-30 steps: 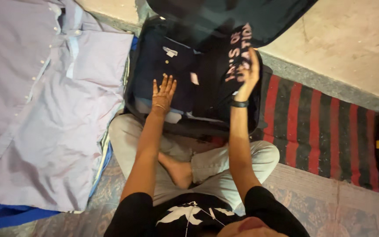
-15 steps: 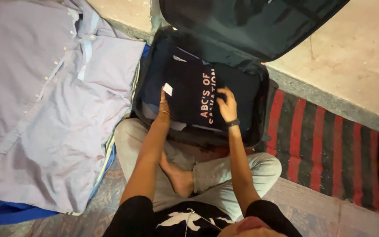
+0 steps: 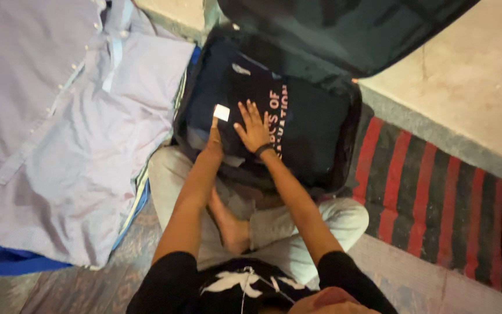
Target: The person folds a light purple button-down shirt and places it on a pile of clothes. They then fold a black t-shirt with white text and place it inside an open suitcase. Finally, they fold a dark blue polo shirt and place it inside the suitcase.
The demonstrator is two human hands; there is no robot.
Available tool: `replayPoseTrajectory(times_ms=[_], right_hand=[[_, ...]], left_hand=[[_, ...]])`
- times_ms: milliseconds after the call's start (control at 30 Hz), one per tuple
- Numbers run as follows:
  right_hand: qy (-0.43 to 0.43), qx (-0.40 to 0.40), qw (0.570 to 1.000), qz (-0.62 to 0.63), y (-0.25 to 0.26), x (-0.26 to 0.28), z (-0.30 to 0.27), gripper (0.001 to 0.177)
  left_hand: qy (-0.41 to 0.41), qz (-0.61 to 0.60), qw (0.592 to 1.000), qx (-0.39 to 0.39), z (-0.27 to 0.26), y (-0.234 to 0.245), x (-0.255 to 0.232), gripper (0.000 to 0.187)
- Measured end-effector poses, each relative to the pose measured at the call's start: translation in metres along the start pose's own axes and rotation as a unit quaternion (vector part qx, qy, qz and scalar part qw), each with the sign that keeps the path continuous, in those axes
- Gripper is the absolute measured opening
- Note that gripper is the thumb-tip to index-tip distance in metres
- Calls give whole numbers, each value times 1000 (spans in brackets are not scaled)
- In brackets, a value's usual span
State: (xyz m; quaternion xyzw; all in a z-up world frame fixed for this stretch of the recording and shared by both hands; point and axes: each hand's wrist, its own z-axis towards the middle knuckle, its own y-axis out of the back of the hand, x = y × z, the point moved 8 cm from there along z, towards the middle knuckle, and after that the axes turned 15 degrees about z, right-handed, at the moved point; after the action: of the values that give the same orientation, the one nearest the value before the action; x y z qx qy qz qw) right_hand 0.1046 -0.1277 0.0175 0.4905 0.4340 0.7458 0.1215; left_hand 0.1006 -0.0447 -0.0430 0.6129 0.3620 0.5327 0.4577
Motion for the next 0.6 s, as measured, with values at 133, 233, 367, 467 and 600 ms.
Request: replayPoseTrajectory(times_ms=[133,233,367,467,600], right_hand=[[12,-3,1000,-1,0,-3,5,72],[7,5,1000,5,-1,-5,1,71],[9,9,1000,26,2,-3,-3,71],[13,18,999,40,6,-2,-6,69],[1,21,999,33,5,-1,-6,69]], left_hand=[[-6,6,1000,10,-5,-2,4,52],[-2,-3,1000,14,-11,-2,-1,52],[5,-15,1000,11,-12,-1,-3,51],[7,-19,1000,10,-13,-2,-2,51],[5,-21,1000,8,-12,-2,-1,50]])
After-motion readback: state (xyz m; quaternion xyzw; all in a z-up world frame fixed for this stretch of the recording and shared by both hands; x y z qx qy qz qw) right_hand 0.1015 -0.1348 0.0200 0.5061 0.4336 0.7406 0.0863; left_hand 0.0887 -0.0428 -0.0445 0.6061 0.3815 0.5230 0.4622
